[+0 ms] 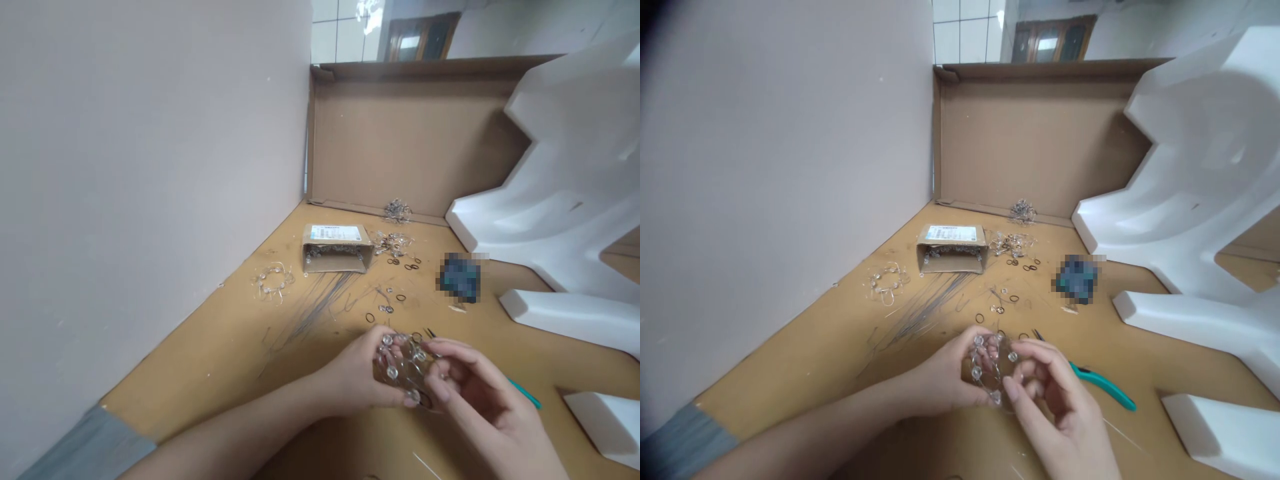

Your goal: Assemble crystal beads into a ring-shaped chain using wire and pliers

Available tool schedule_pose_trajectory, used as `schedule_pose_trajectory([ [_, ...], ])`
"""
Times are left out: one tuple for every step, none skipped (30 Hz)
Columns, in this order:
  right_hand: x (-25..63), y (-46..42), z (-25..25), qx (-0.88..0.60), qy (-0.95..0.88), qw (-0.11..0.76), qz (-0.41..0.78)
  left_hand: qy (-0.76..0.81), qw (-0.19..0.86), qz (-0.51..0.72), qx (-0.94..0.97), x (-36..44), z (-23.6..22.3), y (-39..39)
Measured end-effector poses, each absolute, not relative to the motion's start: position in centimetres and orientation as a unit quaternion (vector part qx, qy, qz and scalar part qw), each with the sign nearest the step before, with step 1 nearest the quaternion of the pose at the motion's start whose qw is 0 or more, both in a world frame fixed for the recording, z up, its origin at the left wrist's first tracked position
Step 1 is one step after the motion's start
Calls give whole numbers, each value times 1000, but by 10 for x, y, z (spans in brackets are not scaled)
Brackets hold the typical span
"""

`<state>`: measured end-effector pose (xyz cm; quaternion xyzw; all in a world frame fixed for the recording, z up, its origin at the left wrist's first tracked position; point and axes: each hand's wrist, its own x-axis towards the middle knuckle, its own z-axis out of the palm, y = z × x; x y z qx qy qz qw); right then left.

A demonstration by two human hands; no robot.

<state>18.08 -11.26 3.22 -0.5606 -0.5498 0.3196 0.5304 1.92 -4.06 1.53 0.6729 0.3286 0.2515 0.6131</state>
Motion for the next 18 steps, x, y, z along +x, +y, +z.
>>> schedule_pose_trajectory([
  [184,-112,33,-559,-567,533,285,320,641,258,648,20,14,-40],
  [188,-112,33,-555,-580,539,256,311,662,262,630,20,14,-39],
  [193,-111,32,-550,-585,546,237,301,681,264,613,20,14,-39],
  [197,-110,29,-546,-585,555,228,291,700,267,595,20,14,-38],
  [201,-108,25,-538,-586,561,231,279,722,274,570,20,15,-37],
  [203,-107,21,-526,-592,560,244,264,743,283,546,20,16,-37],
  [203,-106,16,-510,-603,555,261,245,760,290,527,20,17,-36],
  [201,-105,12,-488,-624,536,291,228,771,295,516,19,18,-37],
  [197,-104,8,-489,-628,508,330,215,778,295,512,19,18,-37],
  [191,-105,5,-505,-606,492,369,201,780,289,517,20,18,-38],
  [183,-105,3,-508,-586,481,409,188,780,277,528,20,18,-39],
  [176,-106,1,-505,-569,475,443,170,776,262,548,20,18,-40],
  [168,-107,0,-488,-557,478,471,149,765,249,575,21,19,-41],
  [163,-107,0,-472,-553,485,486,124,749,233,608,21,20,-42],
  [159,-107,0,-456,-554,492,493,103,730,220,639,22,21,-43],
  [157,-106,-1,-445,-559,497,493,88,712,204,666,22,24,-44],
  [157,-105,-1,-439,-565,500,488,82,698,191,685,22,27,-44],
  [159,-103,-2,-438,-570,501,481,81,689,183,696,22,29,-44],
])
